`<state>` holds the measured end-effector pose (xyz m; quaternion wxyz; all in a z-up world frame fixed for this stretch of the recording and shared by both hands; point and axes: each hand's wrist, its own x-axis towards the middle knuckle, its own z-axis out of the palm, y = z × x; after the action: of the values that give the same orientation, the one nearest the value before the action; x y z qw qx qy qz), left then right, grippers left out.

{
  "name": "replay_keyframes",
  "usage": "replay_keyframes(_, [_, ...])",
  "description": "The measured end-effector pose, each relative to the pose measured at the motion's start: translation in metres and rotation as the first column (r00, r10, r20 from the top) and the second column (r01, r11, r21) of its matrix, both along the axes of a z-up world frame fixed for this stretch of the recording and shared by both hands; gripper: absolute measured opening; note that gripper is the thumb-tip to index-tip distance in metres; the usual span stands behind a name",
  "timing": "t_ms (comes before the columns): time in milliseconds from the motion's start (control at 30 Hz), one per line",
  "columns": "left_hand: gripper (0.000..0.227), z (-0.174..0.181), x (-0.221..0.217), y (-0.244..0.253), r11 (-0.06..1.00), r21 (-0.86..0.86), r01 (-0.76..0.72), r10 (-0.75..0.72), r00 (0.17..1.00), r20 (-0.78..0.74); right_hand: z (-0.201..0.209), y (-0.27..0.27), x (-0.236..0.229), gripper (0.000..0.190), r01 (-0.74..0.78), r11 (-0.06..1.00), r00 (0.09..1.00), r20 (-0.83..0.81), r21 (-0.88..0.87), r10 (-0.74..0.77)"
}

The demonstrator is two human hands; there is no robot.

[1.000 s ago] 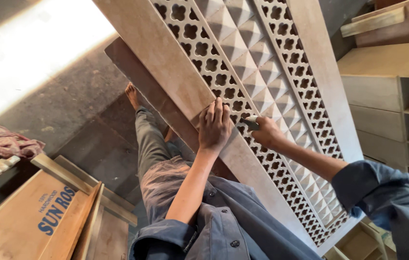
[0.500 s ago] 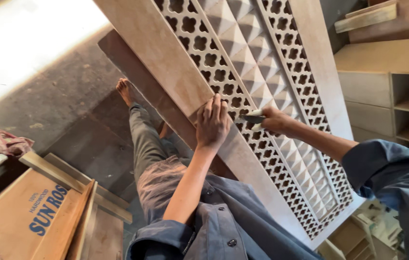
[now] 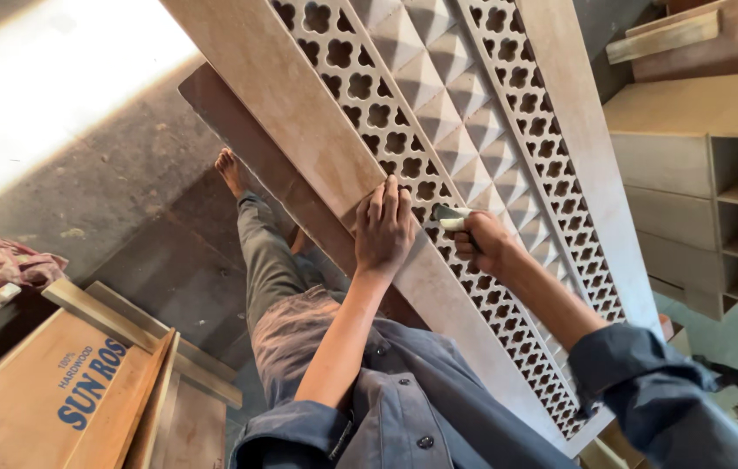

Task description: The person sands a large rectangular wooden panel with a geometric lattice pattern using a sanding block. They move the block along the edges and across the surface of the panel, which rests on a workbench in a workshop.

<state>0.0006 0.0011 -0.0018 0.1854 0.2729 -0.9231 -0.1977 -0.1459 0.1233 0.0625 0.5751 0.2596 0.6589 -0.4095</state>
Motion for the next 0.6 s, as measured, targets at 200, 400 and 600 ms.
replay_keyframes(200, [0.034,-0.005,-0.001,0.002,1.0,-0.021,0.013,-0.013,1.0,-0.003,-0.043,0.024,0.032,0.013,0.541,0.824,0.837,0.019,-0.169,-0.546])
replay_keyframes(400, [0.034,-0.006,-0.001,0.002,0.998,-0.026,0.058,-0.057,0.998,0.034,-0.083,0.015,0.057,0.012,0.833,0.506,0.532,0.072,-0.225,-0.844])
replay_keyframes(600, [0.037,-0.007,-0.002,0.002,0.992,0.01,0.127,-0.127,0.99,0.057,-0.068,-0.016,0.077,0.007,0.792,0.548,0.541,-0.107,-0.268,-0.834])
